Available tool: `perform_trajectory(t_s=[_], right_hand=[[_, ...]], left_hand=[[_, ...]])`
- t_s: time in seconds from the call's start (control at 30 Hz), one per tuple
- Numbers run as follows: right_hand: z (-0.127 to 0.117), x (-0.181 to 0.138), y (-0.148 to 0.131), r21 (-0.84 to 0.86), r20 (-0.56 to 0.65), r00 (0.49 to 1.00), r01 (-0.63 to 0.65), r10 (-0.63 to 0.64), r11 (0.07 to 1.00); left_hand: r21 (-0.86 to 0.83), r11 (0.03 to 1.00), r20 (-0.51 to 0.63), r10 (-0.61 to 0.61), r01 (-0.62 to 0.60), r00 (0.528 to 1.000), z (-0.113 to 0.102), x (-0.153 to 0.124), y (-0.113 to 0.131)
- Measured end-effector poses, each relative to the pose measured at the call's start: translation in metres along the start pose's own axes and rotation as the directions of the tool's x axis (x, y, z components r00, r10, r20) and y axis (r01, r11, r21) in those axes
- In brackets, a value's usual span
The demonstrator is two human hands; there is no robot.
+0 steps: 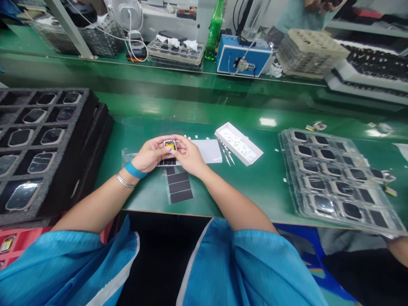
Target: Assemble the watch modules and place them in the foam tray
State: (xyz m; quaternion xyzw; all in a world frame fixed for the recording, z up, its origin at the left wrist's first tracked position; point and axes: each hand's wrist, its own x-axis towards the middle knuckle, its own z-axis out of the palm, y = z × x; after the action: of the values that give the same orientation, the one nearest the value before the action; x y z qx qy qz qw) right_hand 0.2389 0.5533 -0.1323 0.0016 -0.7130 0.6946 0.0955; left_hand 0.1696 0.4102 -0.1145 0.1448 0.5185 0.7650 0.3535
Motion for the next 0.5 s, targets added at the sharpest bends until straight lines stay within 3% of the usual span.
perform_trajectory(t_s=[0.5], right_hand=[[-0.0022,0.0039,0.0055,-0.002,-0.035,0.999,-0.003,0.003,1.0]], left_hand=[[-0.024,0.999,-0.035,-0.036,0.035,0.999,-0.0008,0.0032,0.0027]])
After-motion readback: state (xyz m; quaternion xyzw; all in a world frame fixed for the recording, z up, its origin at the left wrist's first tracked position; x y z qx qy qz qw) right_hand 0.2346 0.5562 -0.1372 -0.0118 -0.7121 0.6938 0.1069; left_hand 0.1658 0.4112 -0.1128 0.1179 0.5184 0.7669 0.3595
